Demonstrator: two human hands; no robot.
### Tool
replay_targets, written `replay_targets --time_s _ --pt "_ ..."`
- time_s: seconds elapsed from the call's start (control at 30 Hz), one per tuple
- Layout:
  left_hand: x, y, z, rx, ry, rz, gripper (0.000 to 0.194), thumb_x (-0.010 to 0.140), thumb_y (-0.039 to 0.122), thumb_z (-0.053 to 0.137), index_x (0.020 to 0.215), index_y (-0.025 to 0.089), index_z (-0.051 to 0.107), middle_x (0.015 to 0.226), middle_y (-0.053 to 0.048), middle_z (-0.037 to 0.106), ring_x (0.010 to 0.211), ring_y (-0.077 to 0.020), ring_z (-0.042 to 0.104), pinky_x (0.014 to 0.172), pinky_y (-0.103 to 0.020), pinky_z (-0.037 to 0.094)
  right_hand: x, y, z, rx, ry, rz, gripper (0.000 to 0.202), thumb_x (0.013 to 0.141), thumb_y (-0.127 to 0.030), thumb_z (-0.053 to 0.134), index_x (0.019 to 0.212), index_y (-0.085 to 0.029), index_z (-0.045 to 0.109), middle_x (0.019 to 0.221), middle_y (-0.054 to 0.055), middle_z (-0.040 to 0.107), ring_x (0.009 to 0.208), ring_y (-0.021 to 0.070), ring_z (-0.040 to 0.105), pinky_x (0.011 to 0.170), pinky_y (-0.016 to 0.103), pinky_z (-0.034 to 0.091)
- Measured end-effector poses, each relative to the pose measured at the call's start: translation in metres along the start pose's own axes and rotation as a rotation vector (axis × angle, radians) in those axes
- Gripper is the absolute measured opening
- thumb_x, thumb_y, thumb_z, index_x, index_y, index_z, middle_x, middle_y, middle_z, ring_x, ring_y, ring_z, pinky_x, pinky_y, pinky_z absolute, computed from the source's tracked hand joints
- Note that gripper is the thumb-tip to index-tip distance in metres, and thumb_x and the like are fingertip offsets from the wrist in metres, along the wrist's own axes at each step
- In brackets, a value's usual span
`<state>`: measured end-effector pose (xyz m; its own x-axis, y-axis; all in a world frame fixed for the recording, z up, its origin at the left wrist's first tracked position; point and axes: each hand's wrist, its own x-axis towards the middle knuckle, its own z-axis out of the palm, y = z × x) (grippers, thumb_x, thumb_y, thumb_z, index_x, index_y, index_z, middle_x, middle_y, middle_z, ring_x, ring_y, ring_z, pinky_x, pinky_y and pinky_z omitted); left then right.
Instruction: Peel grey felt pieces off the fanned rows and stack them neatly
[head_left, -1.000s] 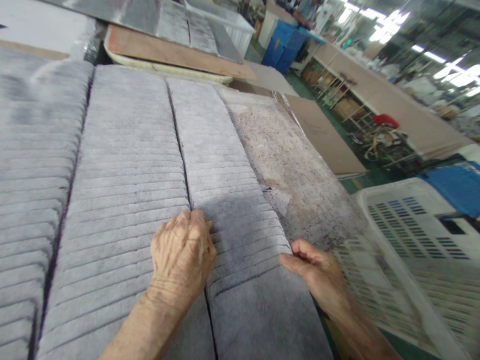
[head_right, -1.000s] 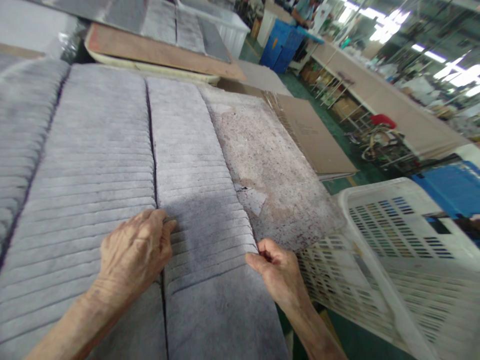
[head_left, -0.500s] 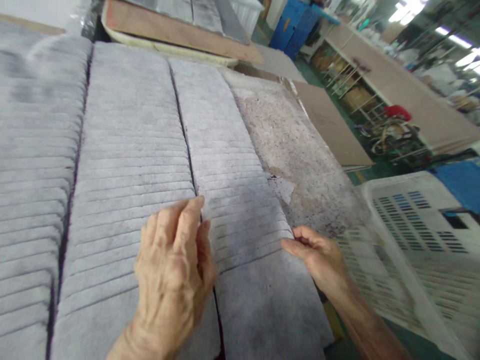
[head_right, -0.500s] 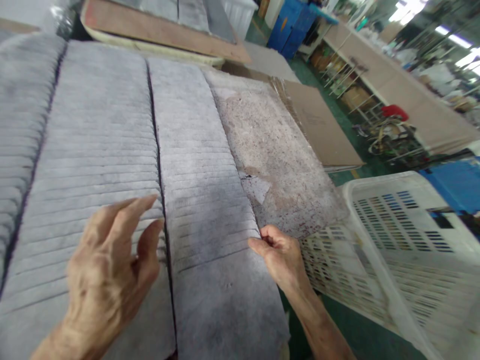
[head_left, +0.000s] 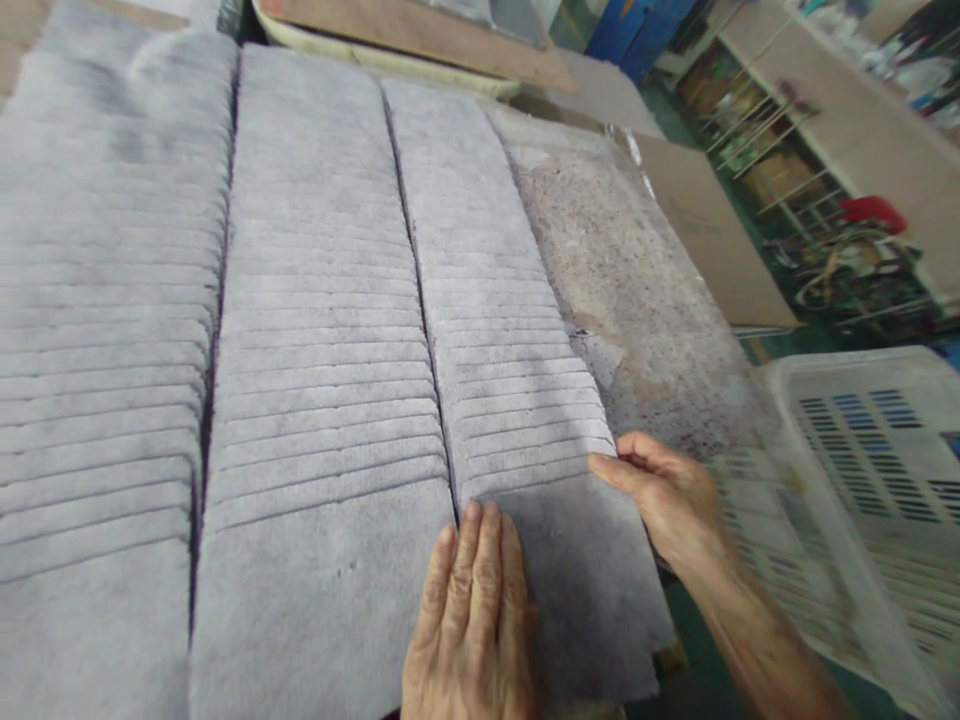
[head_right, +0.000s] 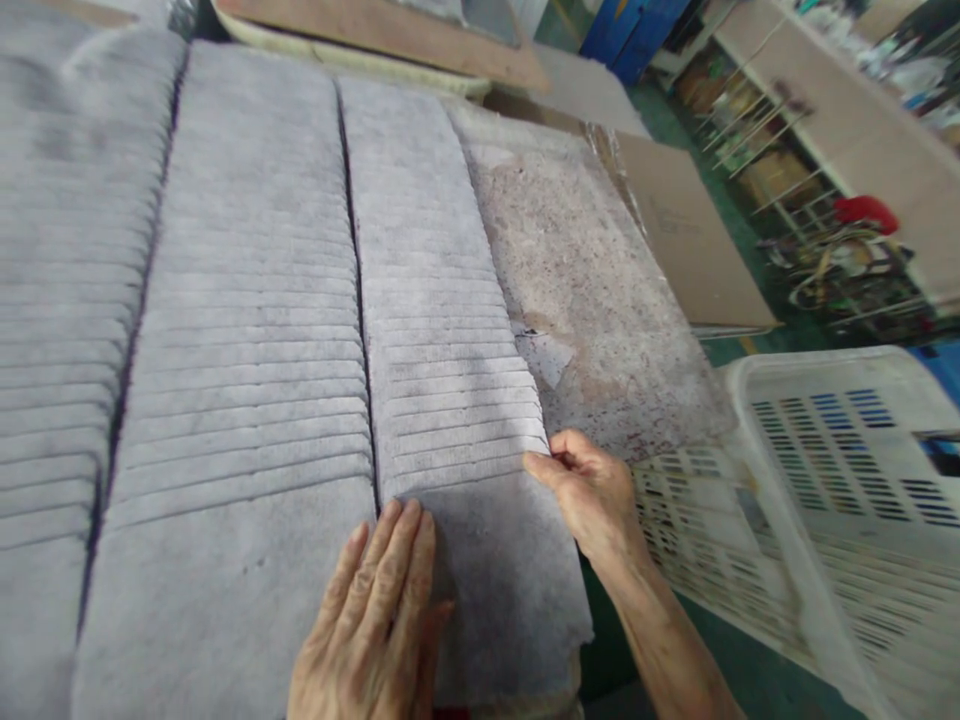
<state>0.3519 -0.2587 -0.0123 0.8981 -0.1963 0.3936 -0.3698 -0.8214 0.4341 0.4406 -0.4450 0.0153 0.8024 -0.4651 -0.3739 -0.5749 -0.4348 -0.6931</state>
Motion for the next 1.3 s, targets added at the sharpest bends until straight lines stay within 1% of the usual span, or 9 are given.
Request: replay_targets --time_s 0.23,0.43,0.53,0.63,0.77,1.0,1.17,1.23,1.3 --pt "-0.002 0.004 -0.001 0.033 -0.008 0.001 0.038 0.084 0.017 0.050 0.118 0.000 0.054 0.125 -0.019 0.056 0.122 -0.0280 0.047 0.112 -0.040 0.023 -0.002 0.003 0.000 -0.134 0.027 -0.107 0.026 0.066 -0.043 0.064 0.059 -0.021 0.051 0.048 -0.006 0.040 0.047 0.0081 0.033 0.045 0.023 0.025" --pt "-0.002 0.004 0.000 0.039 -0.021 -0.028 0.039 0.084 0.016 0.051 0.119 0.001 0.053 0.127 -0.018 0.055 0.123 -0.0280 0.046 0.112 -0.042 0.022 -0.007 0.008 -0.001 -0.356 0.094 -0.205 0.029 0.070 -0.050 0.057 0.071 -0.021 0.059 0.054 -0.001 0.054 0.051 0.0127 0.046 0.049 0.025 0.033" --pt "-0.003 0.004 0.001 0.058 -0.016 0.004 0.039 0.083 0.015 0.050 0.118 -0.001 0.054 0.127 -0.019 0.055 0.123 -0.0289 0.046 0.112 -0.042 0.022 -0.007 0.010 -0.001 -0.402 0.128 -0.225 0.035 0.069 -0.055 0.055 0.075 -0.021 0.062 0.056 0.000 0.056 0.051 0.0143 0.048 0.049 0.026 0.035" --pt "-0.004 0.003 0.001 0.073 -0.009 0.023 0.041 0.082 0.017 0.051 0.119 -0.002 0.053 0.127 -0.020 0.054 0.122 -0.0296 0.046 0.112 -0.043 0.022 -0.006 0.009 0.000 -0.393 0.136 -0.221 0.037 0.066 -0.058 0.055 0.072 -0.021 0.062 0.054 -0.001 0.055 0.050 0.0147 0.048 0.048 0.026 0.034" --pt "-0.004 0.002 0.001 0.075 -0.017 0.022 0.042 0.082 0.016 0.051 0.120 -0.002 0.052 0.128 -0.021 0.053 0.123 -0.0304 0.045 0.111 -0.044 0.023 -0.008 0.008 0.002 -0.364 0.152 -0.224 0.037 0.066 -0.057 0.056 0.071 -0.021 0.062 0.055 0.000 0.057 0.051 0.0157 0.051 0.048 0.026 0.036" --pt "-0.004 0.000 0.001 0.065 -0.024 0.035 0.040 0.082 0.013 0.049 0.120 -0.002 0.051 0.129 -0.019 0.052 0.124 -0.0314 0.043 0.107 -0.046 0.030 -0.014 0.007 0.004 -0.501 0.240 -0.306 0.031 0.072 -0.051 0.056 0.074 -0.022 0.063 0.058 0.000 0.060 0.053 0.0174 0.055 0.053 0.029 0.039" --pt "-0.005 0.000 0.001 0.063 -0.033 0.029 0.041 0.084 0.017 0.048 0.121 -0.001 0.051 0.128 -0.018 0.053 0.124 -0.0313 0.044 0.106 -0.046 0.031 -0.017 0.003 0.002 -0.604 0.323 -0.460 0.023 0.075 -0.042 0.062 0.079 -0.020 0.067 0.068 0.004 0.066 0.062 0.0195 0.060 0.061 0.031 0.044" --pt "-0.005 0.000 0.001 0.061 -0.037 0.030 0.041 0.084 0.017 0.048 0.121 -0.001 0.051 0.129 -0.019 0.053 0.124 -0.0312 0.044 0.107 -0.046 0.031 -0.020 0.003 0.000 -0.646 0.372 -0.580 0.022 0.077 -0.039 0.061 0.084 -0.018 0.065 0.073 0.006 0.066 0.066 0.0207 0.060 0.064 0.033 0.046" --pt "-0.005 0.000 0.000 0.064 -0.036 0.029 0.041 0.084 0.016 0.047 0.121 -0.001 0.050 0.128 -0.019 0.053 0.124 -0.0314 0.043 0.106 -0.046 0.031 -0.024 0.002 -0.002 -0.687 0.403 -0.769 0.023 0.080 -0.036 0.060 0.093 -0.016 0.063 0.084 0.009 0.067 0.076 0.0231 0.061 0.069 0.035 0.047"
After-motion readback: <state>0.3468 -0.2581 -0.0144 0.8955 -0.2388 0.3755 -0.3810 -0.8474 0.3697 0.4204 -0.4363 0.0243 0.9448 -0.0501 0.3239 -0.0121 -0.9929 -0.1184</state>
